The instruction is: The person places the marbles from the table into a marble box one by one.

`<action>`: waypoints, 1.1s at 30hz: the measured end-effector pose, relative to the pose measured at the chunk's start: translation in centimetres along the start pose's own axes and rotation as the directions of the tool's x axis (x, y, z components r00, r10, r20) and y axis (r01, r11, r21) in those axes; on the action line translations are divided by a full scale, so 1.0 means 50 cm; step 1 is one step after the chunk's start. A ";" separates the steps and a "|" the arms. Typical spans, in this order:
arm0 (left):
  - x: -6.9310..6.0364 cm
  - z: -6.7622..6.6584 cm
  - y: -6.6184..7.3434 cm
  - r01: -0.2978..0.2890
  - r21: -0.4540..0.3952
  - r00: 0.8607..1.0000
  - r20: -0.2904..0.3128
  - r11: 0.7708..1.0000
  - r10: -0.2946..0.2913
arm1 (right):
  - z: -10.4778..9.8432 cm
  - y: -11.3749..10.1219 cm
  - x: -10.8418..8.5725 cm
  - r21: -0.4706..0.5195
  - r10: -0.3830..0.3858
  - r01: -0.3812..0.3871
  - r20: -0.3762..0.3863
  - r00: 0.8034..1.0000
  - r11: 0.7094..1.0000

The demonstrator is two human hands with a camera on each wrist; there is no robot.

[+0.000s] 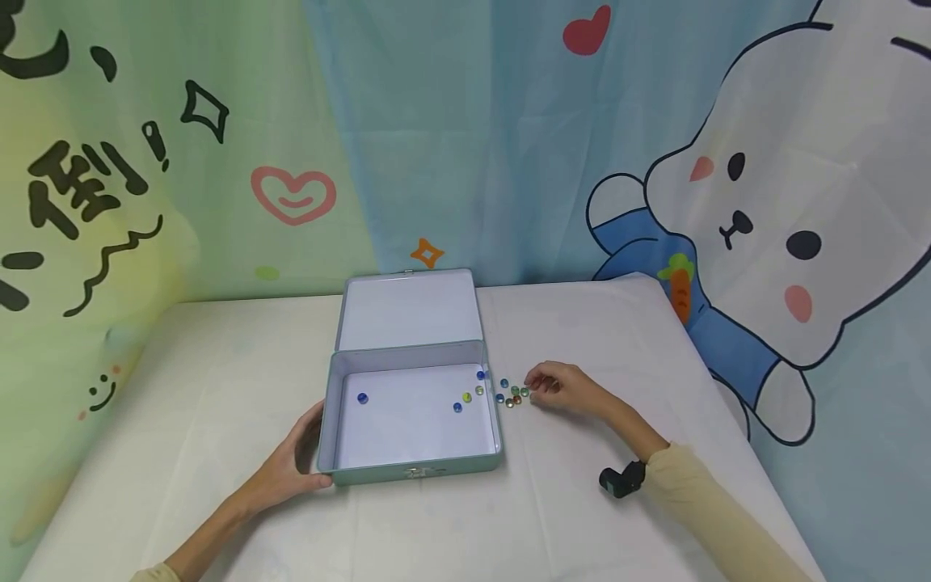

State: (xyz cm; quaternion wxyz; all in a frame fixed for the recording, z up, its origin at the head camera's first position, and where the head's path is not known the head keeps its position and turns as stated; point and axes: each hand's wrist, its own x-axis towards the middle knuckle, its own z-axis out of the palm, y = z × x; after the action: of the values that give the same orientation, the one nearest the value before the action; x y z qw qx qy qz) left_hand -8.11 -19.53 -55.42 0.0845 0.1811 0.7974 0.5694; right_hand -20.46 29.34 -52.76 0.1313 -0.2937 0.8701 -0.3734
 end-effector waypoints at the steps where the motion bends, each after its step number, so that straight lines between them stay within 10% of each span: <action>1: 0.001 0.000 -0.001 -0.002 -0.002 1.000 0.001 1.000 0.002 | 0.002 -0.001 0.001 0.001 -0.005 0.005 -0.002 1.000 1.000; 33: -0.001 0.001 -0.010 -0.027 0.030 1.000 -0.002 0.999 0.027 | 0.004 -0.015 0.014 -0.102 0.002 -0.005 -0.021 1.000 0.995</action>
State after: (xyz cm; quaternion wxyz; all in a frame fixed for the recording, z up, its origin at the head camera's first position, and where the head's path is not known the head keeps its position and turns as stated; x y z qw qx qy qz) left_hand -8.14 -19.66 -55.89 0.0729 0.1925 0.8034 0.5588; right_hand -20.62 28.40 -52.35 0.1078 -0.2947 0.8899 -0.3311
